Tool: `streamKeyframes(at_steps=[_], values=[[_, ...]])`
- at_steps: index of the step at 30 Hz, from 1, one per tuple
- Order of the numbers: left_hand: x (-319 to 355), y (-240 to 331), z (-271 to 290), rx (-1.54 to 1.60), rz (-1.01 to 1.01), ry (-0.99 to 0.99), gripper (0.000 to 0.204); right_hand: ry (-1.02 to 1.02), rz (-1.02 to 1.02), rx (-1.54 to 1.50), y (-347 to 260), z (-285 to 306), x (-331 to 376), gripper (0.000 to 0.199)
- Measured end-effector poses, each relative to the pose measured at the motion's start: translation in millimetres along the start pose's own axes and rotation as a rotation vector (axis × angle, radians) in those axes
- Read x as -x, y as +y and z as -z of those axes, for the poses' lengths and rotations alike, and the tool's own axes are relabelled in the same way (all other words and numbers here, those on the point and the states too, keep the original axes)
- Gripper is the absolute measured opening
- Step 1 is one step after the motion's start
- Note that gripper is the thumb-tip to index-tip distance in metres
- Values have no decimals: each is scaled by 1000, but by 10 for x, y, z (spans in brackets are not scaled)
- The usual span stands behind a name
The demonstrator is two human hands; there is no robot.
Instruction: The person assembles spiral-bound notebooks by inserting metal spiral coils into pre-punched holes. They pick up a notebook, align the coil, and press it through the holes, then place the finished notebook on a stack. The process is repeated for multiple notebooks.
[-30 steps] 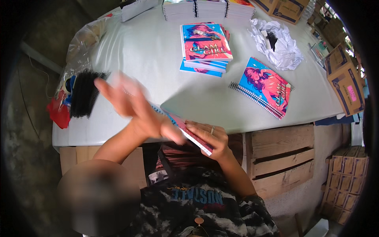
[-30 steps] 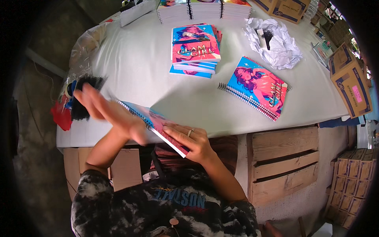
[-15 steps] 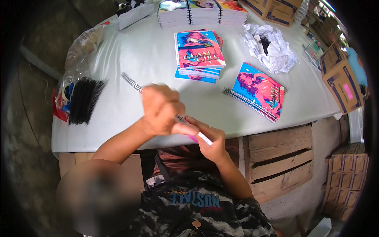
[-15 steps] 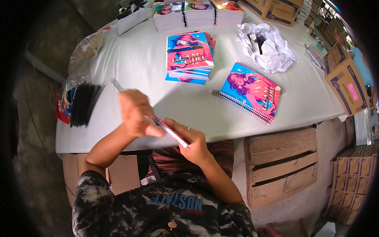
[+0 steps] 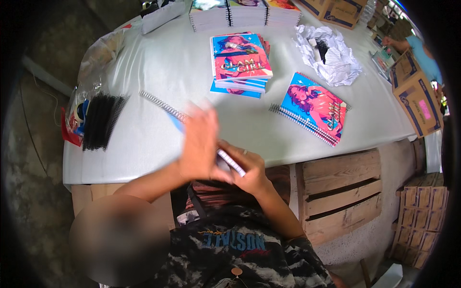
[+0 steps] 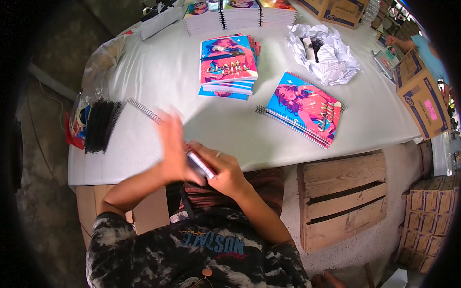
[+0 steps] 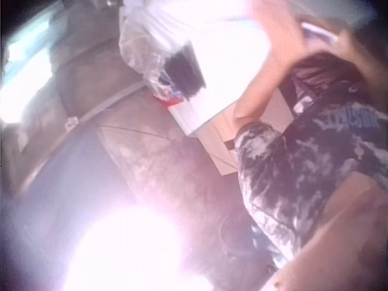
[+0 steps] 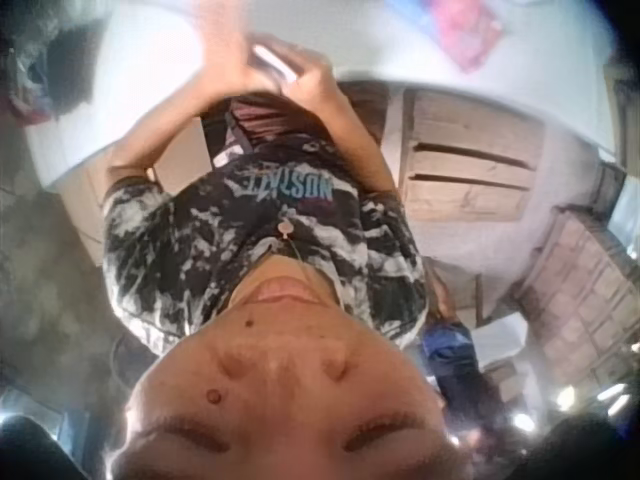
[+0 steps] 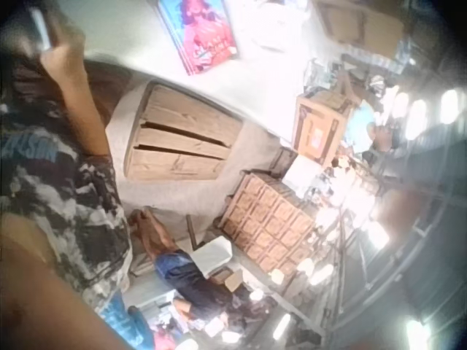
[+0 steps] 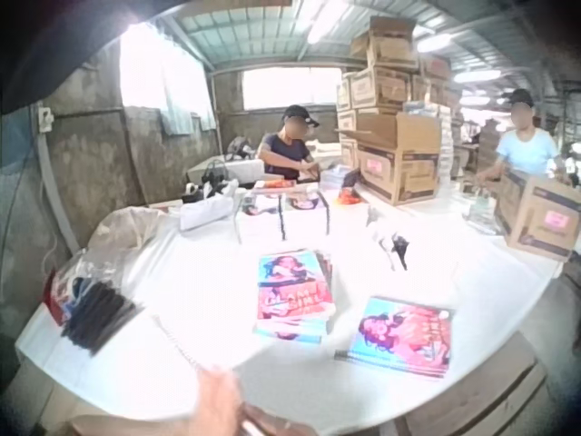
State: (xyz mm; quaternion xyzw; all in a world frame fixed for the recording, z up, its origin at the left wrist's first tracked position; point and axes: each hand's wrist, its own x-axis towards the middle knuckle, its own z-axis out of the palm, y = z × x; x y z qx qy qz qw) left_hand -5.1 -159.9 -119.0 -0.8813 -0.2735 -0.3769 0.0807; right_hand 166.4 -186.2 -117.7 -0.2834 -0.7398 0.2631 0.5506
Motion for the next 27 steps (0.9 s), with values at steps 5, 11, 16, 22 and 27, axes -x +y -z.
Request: streamKeyframes(at_steps=[5,11,16,22,27], values=[[-443,-35,214,-286,-309,255,119,13,-26,-4,12,-1,24,52],[109,84,-192,-83,-89,117,114,45,-94,-66,23,-12,18,50],[-297,26,140,-125,-165,184,114,-11,26,-5,-19,-82,12,55],[-58,72,58,-93,-321,106,104,49,39,65,109,9,-25,58],[-4,15,-103,-136,-78,30,119,12,-146,-96,-18,-103,79,49]])
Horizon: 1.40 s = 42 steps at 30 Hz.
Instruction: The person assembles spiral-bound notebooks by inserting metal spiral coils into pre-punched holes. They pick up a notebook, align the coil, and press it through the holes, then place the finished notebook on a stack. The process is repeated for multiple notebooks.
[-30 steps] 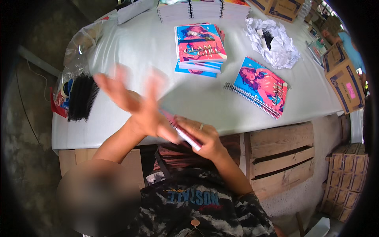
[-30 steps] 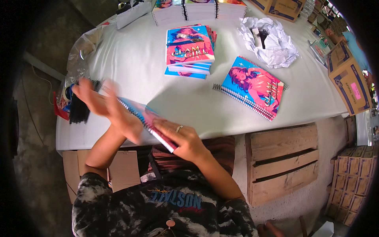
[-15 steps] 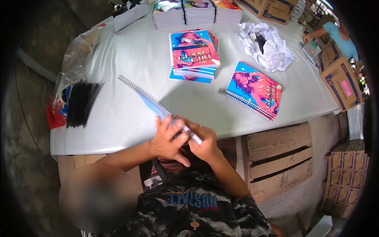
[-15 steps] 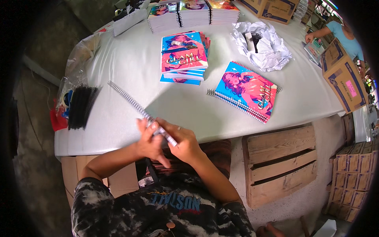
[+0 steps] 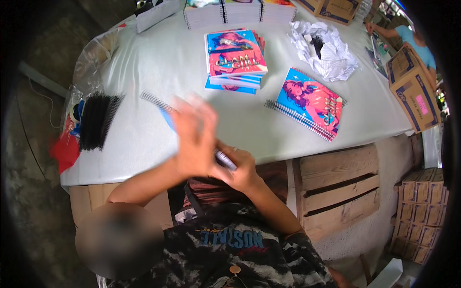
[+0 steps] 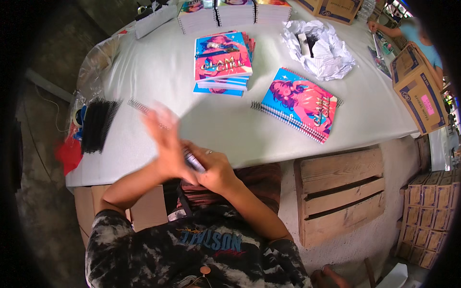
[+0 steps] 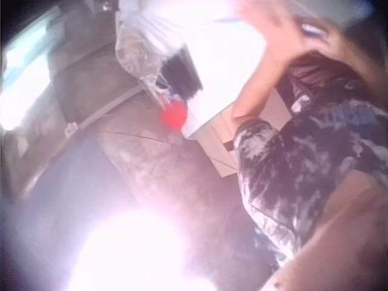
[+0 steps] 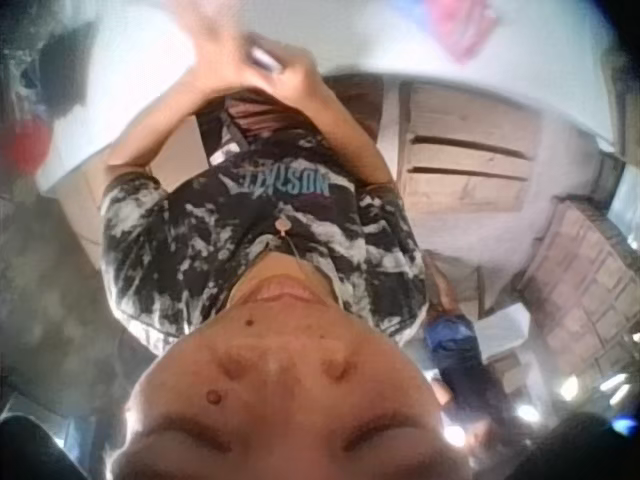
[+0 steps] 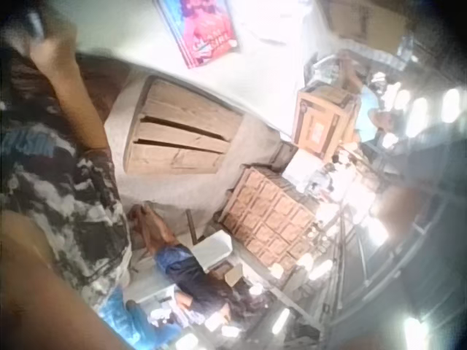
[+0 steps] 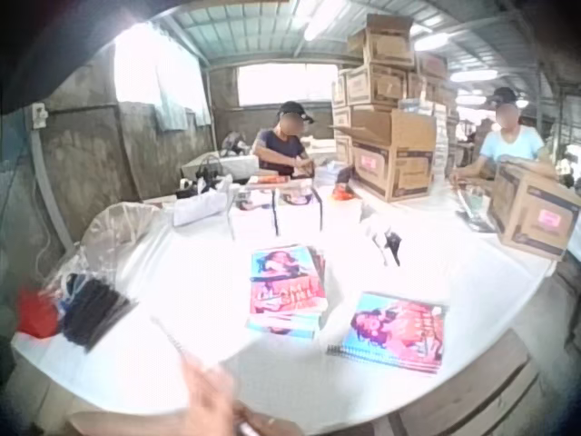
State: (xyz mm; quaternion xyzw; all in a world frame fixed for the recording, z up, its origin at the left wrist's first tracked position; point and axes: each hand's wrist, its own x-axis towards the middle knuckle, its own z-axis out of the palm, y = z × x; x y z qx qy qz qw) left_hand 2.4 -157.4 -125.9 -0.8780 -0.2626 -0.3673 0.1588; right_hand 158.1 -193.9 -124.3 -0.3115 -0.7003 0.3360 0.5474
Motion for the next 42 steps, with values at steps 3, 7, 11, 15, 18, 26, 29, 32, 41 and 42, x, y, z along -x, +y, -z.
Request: streamKeyframes(at_steps=[3,7,11,15,18,26,29,32,41,42], values=[[195,205,-32,123,-161,-1,110,96,124,96,76,60,-63,46],[-212,-54,114,-183,-110,122,99,16,132,82,1,-37,-41,45],[293,381,-76,356,5,-136,92,74,62,36,71,72,-37,52],[-43,262,97,-41,-77,194,84,2,82,-1,102,116,-20,50],[-235,270,175,183,216,-103,86,-12,121,-79,129,56,74,49],[-338,641,299,730,366,-105,80,40,146,-41,-45,51,-2,64],[-493,574,587,908,565,-145,42,57,285,423,-449,261,-185,66],[-608,430,492,1131,1046,-28,24,-85,37,616,-732,619,-383,40],[-674,238,-43,1689,1015,-96,13,249,-465,-37,-360,800,-162,15],[-708,204,-41,1670,971,-141,13,264,-442,-26,-352,794,-157,15]])
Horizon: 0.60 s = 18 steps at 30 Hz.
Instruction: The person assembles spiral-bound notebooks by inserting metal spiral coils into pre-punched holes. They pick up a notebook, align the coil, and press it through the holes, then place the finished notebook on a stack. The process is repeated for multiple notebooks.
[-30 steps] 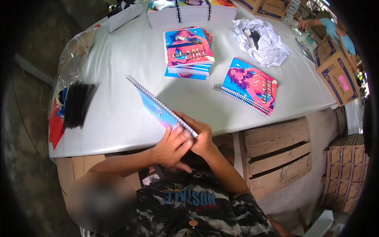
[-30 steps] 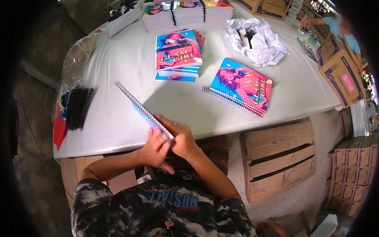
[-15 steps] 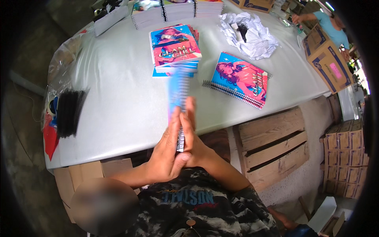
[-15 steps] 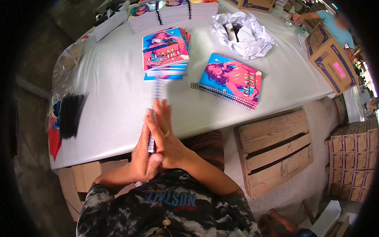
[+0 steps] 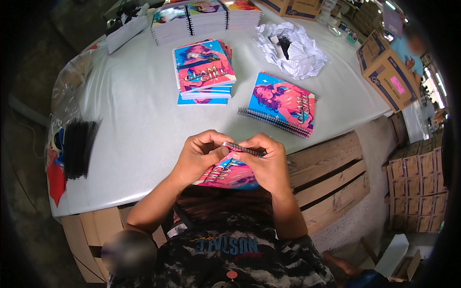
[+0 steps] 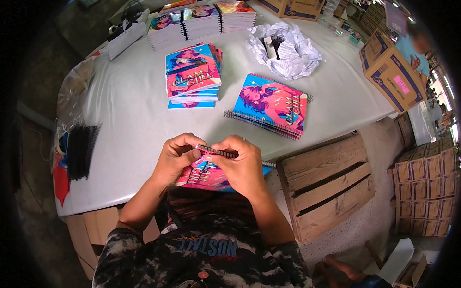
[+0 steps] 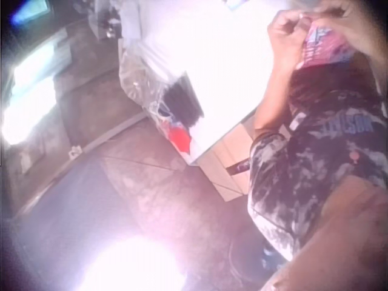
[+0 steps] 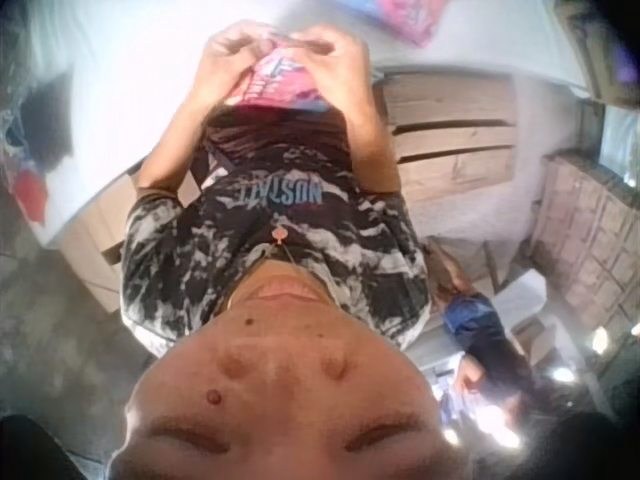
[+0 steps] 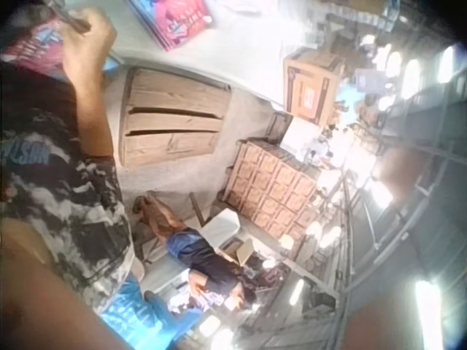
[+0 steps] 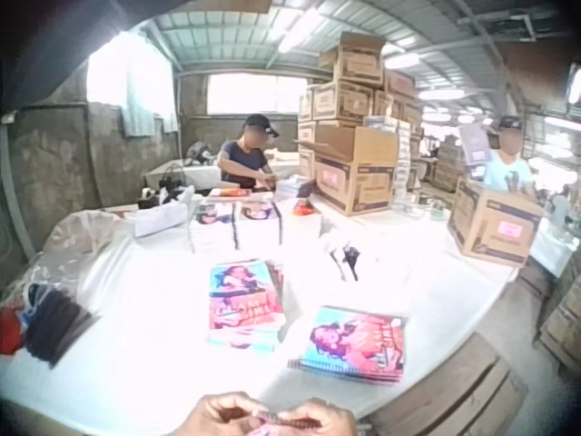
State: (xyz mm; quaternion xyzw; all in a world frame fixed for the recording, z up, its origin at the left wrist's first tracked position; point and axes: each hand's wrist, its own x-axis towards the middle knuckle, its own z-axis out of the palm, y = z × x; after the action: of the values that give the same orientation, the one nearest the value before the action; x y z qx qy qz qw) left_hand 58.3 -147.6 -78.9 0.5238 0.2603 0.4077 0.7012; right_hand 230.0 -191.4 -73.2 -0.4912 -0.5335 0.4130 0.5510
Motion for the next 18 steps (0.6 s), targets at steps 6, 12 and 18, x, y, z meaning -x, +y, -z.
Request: streamKeyframes(at_steps=[6,12,18], values=[[-166,81,67,-161,88,-82,20,61,95,166,-26,-66,58,18],[-305,221,-279,-456,-75,-36,9,389,357,190,-259,310,-2,22],[-1331,-97,-512,-387,-353,483,36,1047,510,192,142,1226,-344,53]])
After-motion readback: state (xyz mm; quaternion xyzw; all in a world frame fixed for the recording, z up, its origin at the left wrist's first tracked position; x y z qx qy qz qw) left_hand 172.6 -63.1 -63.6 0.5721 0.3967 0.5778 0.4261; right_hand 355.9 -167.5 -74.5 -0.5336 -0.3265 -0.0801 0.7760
